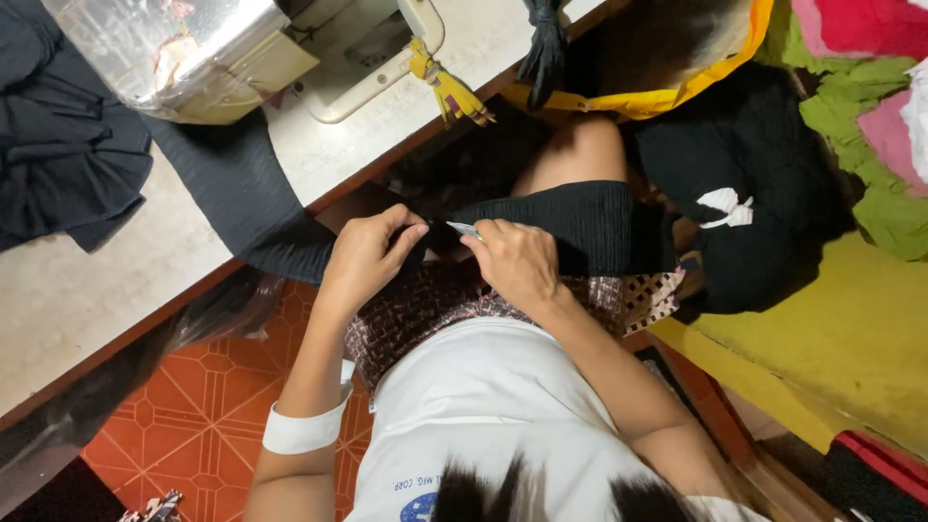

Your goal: The person sits on the floor and uses a small green utility knife to cut a long strip of black fabric held across their lap. They repeatedly pull the fabric taut and slice along its length, producing cut pieces that fall to the side.

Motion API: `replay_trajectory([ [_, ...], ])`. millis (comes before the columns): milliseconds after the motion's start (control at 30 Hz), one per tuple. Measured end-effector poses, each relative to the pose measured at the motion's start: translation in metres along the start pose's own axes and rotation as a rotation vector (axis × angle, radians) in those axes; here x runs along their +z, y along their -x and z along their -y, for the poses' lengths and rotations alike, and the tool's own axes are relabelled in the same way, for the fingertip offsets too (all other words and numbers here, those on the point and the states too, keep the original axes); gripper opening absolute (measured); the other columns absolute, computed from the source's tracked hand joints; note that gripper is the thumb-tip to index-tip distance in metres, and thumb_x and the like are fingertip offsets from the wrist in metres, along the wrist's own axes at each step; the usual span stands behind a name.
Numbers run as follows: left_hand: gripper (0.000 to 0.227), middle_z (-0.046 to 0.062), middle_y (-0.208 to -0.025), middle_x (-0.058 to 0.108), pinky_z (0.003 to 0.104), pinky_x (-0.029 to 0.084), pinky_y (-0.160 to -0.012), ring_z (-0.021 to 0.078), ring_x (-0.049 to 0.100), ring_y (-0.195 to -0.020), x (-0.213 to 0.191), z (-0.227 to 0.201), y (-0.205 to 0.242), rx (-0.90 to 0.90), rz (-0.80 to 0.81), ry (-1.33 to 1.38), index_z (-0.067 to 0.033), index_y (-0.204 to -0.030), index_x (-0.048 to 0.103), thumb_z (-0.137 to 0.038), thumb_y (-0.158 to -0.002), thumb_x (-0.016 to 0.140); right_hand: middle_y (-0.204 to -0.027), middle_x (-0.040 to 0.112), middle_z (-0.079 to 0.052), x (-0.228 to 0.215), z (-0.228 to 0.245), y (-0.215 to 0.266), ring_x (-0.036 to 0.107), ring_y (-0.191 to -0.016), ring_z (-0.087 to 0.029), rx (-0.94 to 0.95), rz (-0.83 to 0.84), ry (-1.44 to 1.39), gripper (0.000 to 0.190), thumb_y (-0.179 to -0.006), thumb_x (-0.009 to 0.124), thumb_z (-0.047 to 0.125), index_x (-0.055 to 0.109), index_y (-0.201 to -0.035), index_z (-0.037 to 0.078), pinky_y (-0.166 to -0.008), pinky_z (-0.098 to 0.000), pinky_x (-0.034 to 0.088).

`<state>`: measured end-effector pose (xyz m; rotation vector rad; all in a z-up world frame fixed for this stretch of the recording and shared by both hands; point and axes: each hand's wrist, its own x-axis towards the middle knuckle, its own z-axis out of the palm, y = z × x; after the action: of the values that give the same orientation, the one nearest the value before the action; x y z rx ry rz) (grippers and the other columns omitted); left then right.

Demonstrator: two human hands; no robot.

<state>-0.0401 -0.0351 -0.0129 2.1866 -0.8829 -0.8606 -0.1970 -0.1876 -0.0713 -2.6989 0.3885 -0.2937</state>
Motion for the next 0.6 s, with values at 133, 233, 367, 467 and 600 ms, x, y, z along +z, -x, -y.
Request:
replay_trajectory([
  [133,0.016,0.012,-0.054,0.062,0.032,0.046,-0.048,0.0214,0.056,-0.042,-0.006,-0.014,0.003,0.034,-0.003,0.019,-0.0096,-0.096,0.069,-0.022,-0.095,0.060,-0.074,0.069,-0.004,-0.003,-0.016,0.011,0.070,-0.066,-0.025,0.153,0.011,-0.093,0.019,-0.088,0.067,0.034,0.067,-0.096,0.017,-0.056,-0.0354,0.053],
  [233,0.014,0.014,-0.073,0.071,0.041,0.055,-0.061,0.0361,0.069,-0.069,0.003,-0.044,0.003,0.174,0.028,0.044,-0.0102,-0.096,0.070,-0.022,-0.093,0.062,-0.107,0.072,-0.006,0.003,-0.019,0.019,0.071,-0.081,-0.019,0.387,0.001,-0.910,0.063,-0.071,0.087,0.026,0.061,-0.127,0.017,-0.066,-0.0307,0.055],
  [367,0.017,0.012,-0.078,0.071,0.042,0.055,-0.064,0.0322,0.070,-0.075,0.011,-0.089,0.005,0.400,0.071,0.031,-0.0151,-0.106,0.064,-0.024,-0.092,0.062,-0.073,0.066,-0.005,-0.004,-0.037,0.044,0.060,-0.062,-0.011,0.595,-0.029,-1.275,0.037,-0.066,0.085,0.006,0.069,-0.100,0.003,-0.057,-0.0242,0.049],
  [467,0.022,0.009,-0.077,0.072,0.041,0.054,-0.068,0.0298,0.070,-0.076,-0.014,-0.076,0.004,0.457,0.150,-0.290,-0.0135,-0.105,0.063,-0.027,-0.087,0.065,-0.056,0.056,-0.001,-0.057,-0.083,0.084,0.051,-0.046,-0.007,0.768,-0.205,-1.053,0.020,-0.069,0.079,0.000,0.071,-0.086,0.007,-0.040,-0.0192,0.041],
  [600,0.031,0.004,-0.081,0.069,0.044,0.050,-0.051,0.0275,0.067,-0.070,-0.047,-0.031,0.009,0.201,0.421,-0.631,-0.0183,-0.108,0.063,-0.040,-0.087,0.066,-0.083,0.062,0.007,-0.171,-0.128,0.134,0.047,-0.052,0.001,1.346,-0.577,-0.709,0.021,-0.091,0.061,0.003,0.067,-0.092,0.023,-0.043,-0.0133,0.036],
])
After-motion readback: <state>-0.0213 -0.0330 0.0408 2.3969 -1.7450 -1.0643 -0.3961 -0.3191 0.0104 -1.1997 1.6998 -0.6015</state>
